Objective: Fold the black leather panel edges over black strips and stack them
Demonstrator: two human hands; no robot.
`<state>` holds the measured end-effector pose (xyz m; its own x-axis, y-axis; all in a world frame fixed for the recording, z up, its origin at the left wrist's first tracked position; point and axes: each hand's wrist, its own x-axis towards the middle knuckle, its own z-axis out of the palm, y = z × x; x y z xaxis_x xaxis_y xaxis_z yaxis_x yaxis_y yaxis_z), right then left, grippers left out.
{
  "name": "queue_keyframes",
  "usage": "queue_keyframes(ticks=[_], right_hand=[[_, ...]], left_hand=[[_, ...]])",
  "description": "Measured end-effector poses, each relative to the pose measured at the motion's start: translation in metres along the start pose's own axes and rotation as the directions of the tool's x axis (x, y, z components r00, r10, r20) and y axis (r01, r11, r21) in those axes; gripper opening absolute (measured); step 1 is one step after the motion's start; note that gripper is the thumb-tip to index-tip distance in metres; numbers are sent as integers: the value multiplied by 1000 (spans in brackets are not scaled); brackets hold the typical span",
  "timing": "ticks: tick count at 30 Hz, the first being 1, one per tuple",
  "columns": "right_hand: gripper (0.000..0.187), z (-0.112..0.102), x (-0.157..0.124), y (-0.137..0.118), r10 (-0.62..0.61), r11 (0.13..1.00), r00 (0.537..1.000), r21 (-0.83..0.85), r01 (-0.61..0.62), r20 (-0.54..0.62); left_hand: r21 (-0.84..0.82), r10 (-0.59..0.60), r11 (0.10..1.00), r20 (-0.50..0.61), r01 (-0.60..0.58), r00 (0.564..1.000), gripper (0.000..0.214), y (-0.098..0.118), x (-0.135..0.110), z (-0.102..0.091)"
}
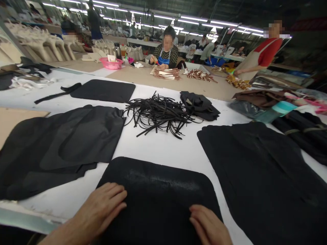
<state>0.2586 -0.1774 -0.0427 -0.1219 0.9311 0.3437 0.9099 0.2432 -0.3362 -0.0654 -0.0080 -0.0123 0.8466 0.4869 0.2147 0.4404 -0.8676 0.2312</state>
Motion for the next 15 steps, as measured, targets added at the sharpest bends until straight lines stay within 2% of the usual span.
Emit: queue_keyframes(ticks=[3, 6, 7, 11, 15], right_hand=[[13, -2, 37, 5, 221, 975, 974, -4, -221, 40], [11, 5, 74, 16, 326, 945, 941, -49, -322, 92], [7, 9, 85, 20, 334, 942, 935, -66, -328, 120], [34, 21, 117, 26, 299, 953, 916, -138, -271, 268], [18, 26, 134, 24, 293, 952, 894, -190, -240, 339]], left_hand=[[-8, -91, 996, -5, 91, 996, 21, -28, 35, 5], [-32, -185, 982, 61, 187, 981, 25, -52, 62, 16], [-45, -211, 975, 92, 216, 973, 26, -57, 68, 20], [-65, -244, 963, 198, 262, 949, 26, -60, 88, 31], [-64, -228, 966, 243, 250, 943, 21, -53, 101, 32]])
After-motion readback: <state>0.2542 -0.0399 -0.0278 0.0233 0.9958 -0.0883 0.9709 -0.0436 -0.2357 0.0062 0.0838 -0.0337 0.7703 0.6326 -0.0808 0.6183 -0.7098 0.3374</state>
